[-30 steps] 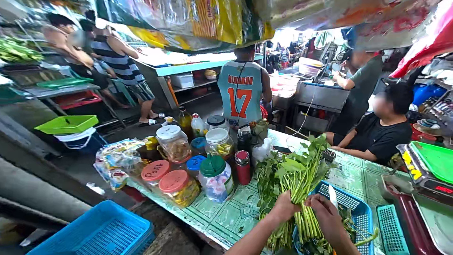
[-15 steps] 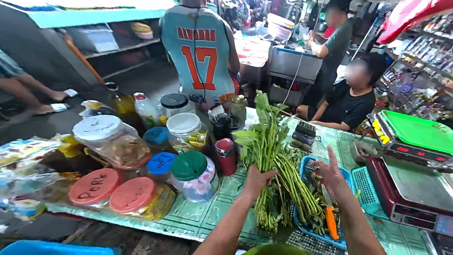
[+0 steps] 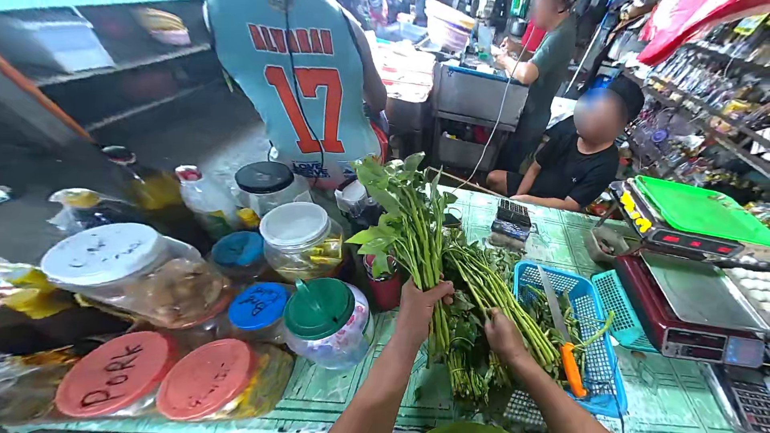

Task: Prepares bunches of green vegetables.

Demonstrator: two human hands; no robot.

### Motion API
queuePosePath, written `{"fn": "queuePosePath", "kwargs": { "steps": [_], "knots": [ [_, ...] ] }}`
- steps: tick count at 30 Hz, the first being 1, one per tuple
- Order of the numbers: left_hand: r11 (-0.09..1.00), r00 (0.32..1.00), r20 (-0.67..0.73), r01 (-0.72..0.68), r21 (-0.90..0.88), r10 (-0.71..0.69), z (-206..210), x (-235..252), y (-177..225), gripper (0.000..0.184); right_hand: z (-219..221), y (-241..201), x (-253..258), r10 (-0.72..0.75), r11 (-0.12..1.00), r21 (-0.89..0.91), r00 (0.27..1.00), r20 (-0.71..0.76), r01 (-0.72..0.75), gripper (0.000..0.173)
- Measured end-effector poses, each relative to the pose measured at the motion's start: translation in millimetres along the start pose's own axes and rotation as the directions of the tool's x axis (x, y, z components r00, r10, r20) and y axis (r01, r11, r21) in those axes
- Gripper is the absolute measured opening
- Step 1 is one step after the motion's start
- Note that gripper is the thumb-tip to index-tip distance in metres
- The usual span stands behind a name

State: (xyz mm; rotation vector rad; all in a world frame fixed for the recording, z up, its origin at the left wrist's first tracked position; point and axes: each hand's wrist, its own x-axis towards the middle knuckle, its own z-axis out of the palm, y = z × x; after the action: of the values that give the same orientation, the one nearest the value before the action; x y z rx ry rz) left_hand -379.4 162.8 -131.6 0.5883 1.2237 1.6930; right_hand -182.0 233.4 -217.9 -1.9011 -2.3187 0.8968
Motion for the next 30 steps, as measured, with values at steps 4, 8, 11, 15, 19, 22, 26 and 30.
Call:
{"fn": "queuePosePath", "kwargs": {
  "steps": [4, 8, 11, 15, 19, 22, 26, 30],
  "knots": [
    [0.994, 0.995, 0.0, 0.1, -0.045, -0.1, 17.9, -6.2, -16.6, 0.024, -65.0, -4.4, -17.0, -0.078, 0.883, 0.44, 0.975, -0.208, 0.164, 0.034],
    [0.978, 0.983, -0.018, 0.178, -0.105, -0.18, 33.8, -7.3, -41.0, 0.024, -133.1, -12.5, -51.0, -0.135, 0.719, 0.624, 0.942, -0.307, 0.307, 0.029],
    [0.974, 0.982, -0.033, 0.177, -0.143, -0.183, 43.6, -7.7, -54.8, 0.022, -170.8, -17.3, -75.4, -0.161, 0.649, 0.65, 0.906, -0.391, 0.396, 0.027],
    [0.972, 0.984, -0.059, 0.156, -0.178, -0.168, 48.1, -10.6, -61.6, 0.019, -196.3, -15.0, -100.7, -0.177, 0.638, 0.599, 0.849, -0.498, 0.484, 0.027],
    [0.959, 0.979, -0.054, 0.178, -0.219, -0.195, 52.1, -22.8, -57.6, 0.014, -209.0, -0.3, -122.5, -0.203, 0.725, 0.45, 0.786, -0.583, 0.521, 0.029],
    [0.924, 0.953, 0.006, 0.294, -0.246, -0.301, 63.2, -41.7, -52.4, 0.02, -196.2, 7.5, -113.9, -0.335, 0.851, 0.146, 0.735, -0.589, 0.505, 0.031],
    [0.832, 0.89, 0.148, 0.456, -0.316, -0.432, 84.2, -52.8, -69.9, 0.032, -132.8, 10.3, -81.9, -0.534, 0.842, -0.092, 0.796, -0.285, 0.532, 0.03],
    [0.818, 0.904, 0.176, 0.428, -0.383, -0.391, 92.2, -50.4, -90.2, 0.037, -86.2, 28.3, -73.4, -0.653, 0.757, -0.217, 0.717, -0.243, 0.616, 0.025]
  ]
}}
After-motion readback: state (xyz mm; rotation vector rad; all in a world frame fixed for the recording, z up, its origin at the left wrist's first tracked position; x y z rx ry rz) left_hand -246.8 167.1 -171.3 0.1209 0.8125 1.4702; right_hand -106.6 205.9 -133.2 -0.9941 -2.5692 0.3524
